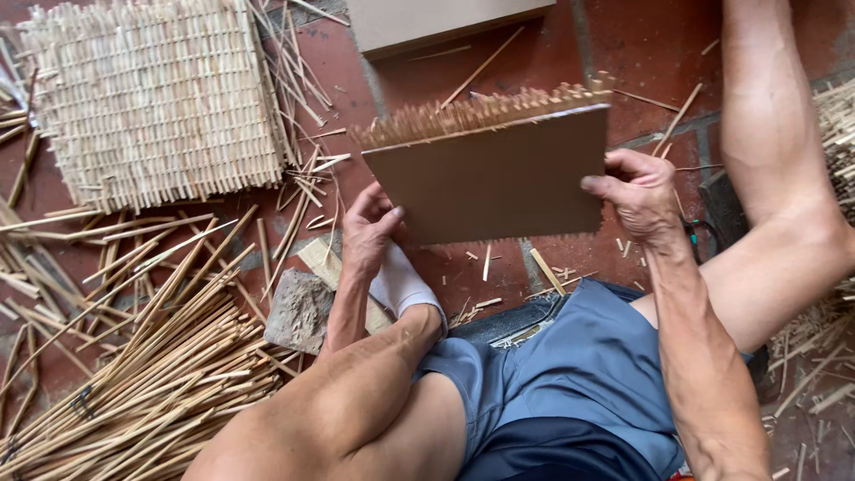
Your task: The person applies glue to a cardboard piece using a roller, places a woven bamboo mat on top, presses it down, and stacks the finished unit. The process is repeated with additional mats and cardboard pieces.
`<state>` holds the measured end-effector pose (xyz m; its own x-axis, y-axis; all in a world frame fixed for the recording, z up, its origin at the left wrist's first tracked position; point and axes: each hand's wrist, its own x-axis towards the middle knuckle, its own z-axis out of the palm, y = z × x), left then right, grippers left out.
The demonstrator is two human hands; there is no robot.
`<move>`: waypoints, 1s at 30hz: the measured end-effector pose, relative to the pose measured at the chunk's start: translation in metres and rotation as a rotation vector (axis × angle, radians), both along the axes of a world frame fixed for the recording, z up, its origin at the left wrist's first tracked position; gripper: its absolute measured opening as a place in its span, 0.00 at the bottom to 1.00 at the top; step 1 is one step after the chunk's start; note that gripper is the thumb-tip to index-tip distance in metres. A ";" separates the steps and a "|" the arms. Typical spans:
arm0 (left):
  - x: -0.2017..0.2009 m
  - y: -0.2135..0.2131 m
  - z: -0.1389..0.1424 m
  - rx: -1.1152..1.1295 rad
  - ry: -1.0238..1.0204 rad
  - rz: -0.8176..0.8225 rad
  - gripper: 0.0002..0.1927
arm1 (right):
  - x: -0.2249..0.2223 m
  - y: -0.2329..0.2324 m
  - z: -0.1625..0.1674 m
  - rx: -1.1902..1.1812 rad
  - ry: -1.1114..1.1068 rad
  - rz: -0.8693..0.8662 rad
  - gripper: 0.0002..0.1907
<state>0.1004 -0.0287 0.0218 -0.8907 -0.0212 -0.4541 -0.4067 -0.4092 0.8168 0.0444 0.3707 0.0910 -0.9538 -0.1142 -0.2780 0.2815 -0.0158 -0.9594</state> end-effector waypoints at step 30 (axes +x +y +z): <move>-0.057 0.002 0.113 -0.427 0.493 -0.282 0.07 | 0.011 0.037 0.071 0.147 0.291 -0.170 0.07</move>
